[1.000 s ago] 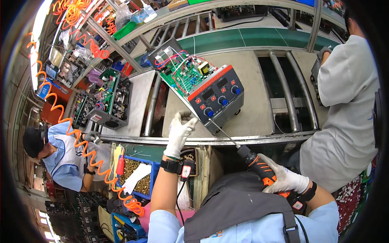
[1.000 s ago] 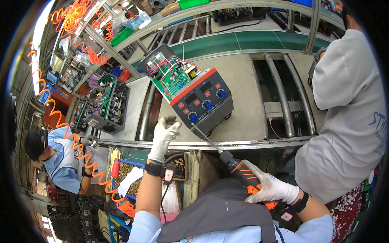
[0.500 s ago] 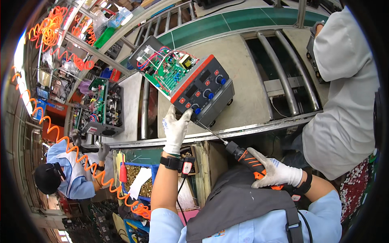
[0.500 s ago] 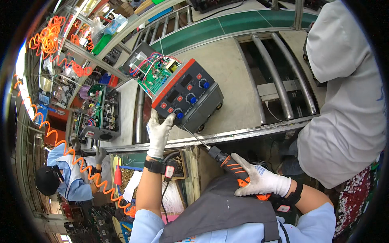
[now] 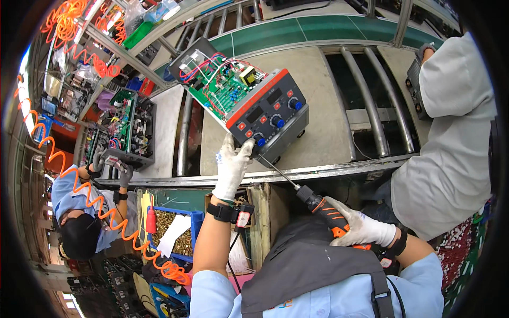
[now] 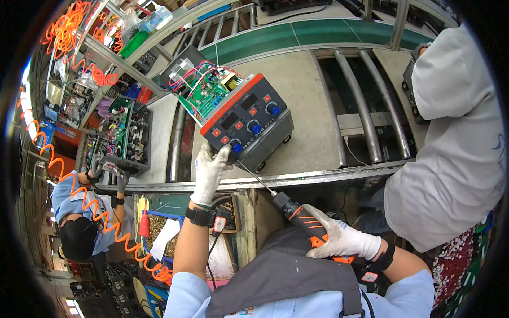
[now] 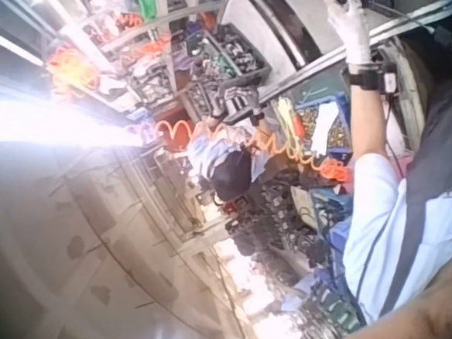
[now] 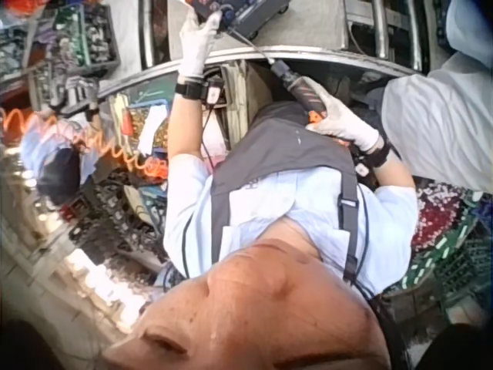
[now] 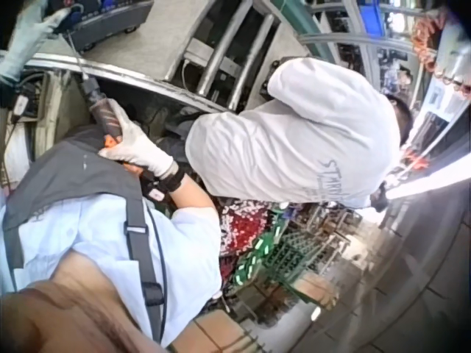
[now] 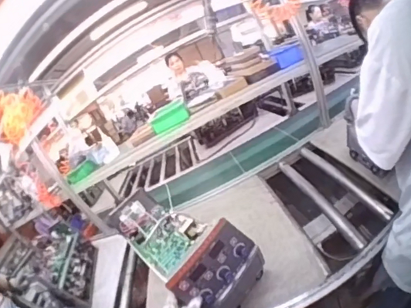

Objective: The recorder connects wires and components inside a power inverter casing on an assembly line.

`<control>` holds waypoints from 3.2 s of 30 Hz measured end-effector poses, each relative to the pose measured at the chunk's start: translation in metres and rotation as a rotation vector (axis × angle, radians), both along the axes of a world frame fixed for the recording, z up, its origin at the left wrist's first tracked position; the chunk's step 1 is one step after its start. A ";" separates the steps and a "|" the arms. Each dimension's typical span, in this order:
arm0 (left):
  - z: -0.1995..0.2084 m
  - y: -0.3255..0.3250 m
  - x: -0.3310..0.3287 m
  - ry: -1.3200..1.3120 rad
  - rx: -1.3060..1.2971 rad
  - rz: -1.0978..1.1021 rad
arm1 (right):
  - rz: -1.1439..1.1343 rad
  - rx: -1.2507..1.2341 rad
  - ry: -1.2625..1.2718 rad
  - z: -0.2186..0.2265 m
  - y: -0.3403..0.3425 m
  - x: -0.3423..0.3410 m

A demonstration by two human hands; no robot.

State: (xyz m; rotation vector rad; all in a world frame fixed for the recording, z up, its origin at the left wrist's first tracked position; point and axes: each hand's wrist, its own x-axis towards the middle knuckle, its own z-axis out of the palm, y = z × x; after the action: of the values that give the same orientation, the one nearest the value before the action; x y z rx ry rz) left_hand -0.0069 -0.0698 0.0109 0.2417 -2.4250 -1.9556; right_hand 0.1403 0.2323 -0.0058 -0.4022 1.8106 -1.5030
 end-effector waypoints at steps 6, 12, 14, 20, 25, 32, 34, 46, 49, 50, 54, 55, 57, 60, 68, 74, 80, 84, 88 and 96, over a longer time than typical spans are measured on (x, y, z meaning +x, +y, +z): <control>-0.007 -0.005 -0.002 0.008 -0.011 -0.033 | 0.004 -0.067 -0.213 0.005 -0.002 -0.008; -0.005 -0.004 0.000 0.012 0.032 -0.036 | -0.035 -0.158 -0.413 -0.002 -0.005 -0.005; -0.004 -0.003 -0.001 0.008 0.031 -0.037 | -0.018 -0.148 -0.389 -0.001 -0.005 -0.007; -0.006 -0.005 -0.002 0.012 -0.014 -0.042 | -0.020 -0.166 -0.217 -0.014 -0.012 -0.004; 0.001 -0.003 -0.002 0.032 -0.044 -0.027 | 0.000 -0.121 -0.002 -0.009 -0.013 -0.005; 0.002 -0.056 0.050 -0.016 -0.057 0.204 | 0.058 -0.011 0.001 -0.008 0.013 0.013; -0.003 -0.102 0.092 -0.006 -0.239 0.341 | 0.074 0.039 -0.157 0.007 0.006 0.001; -0.013 -0.139 0.369 -0.550 -0.613 0.622 | 0.343 0.032 -0.371 0.013 -0.085 -0.043; -0.004 -0.109 0.360 -0.623 -0.439 0.675 | 0.387 0.014 -0.432 0.012 -0.114 -0.038; -0.007 -0.105 0.349 -0.566 -0.439 0.641 | 0.427 -0.012 -0.401 0.005 -0.118 -0.033; -0.053 -0.109 0.277 -0.175 -0.841 0.353 | 0.421 0.037 -0.411 0.010 -0.123 -0.022; -0.065 -0.110 0.254 -0.106 -0.900 0.327 | 0.410 0.059 -0.389 0.012 -0.120 -0.022; -0.081 -0.117 0.207 -0.221 -1.092 0.229 | 0.372 0.079 -0.312 0.017 -0.110 -0.020; -0.124 -0.136 0.167 -0.239 -1.243 0.126 | 0.295 0.034 -0.181 0.017 -0.090 -0.011; -0.137 -0.151 0.157 -0.222 -1.195 0.039 | 0.217 0.049 -0.020 -0.004 -0.031 -0.005; -0.114 -0.140 0.154 -0.560 -1.193 0.004 | 0.253 -0.042 0.035 -0.003 -0.026 -0.021; -0.113 -0.144 0.154 -0.508 -1.140 0.092 | 0.335 -0.058 -0.049 0.005 -0.033 -0.033; -0.095 -0.152 0.162 -0.328 -0.769 0.308 | 0.344 -0.037 -0.064 0.007 -0.040 -0.029; -0.059 -0.125 0.164 -0.155 0.748 0.380 | 0.409 -0.034 0.072 0.008 -0.045 -0.026; -0.057 -0.110 0.163 -0.077 1.164 0.285 | 0.550 -0.010 0.114 0.016 -0.058 -0.026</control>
State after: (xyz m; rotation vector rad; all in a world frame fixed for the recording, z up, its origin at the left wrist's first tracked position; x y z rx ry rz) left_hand 0.1559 -0.1795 -0.0464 0.6060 -0.8919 -2.9071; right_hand 0.1139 0.1744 0.0105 -0.9224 1.5978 -1.1193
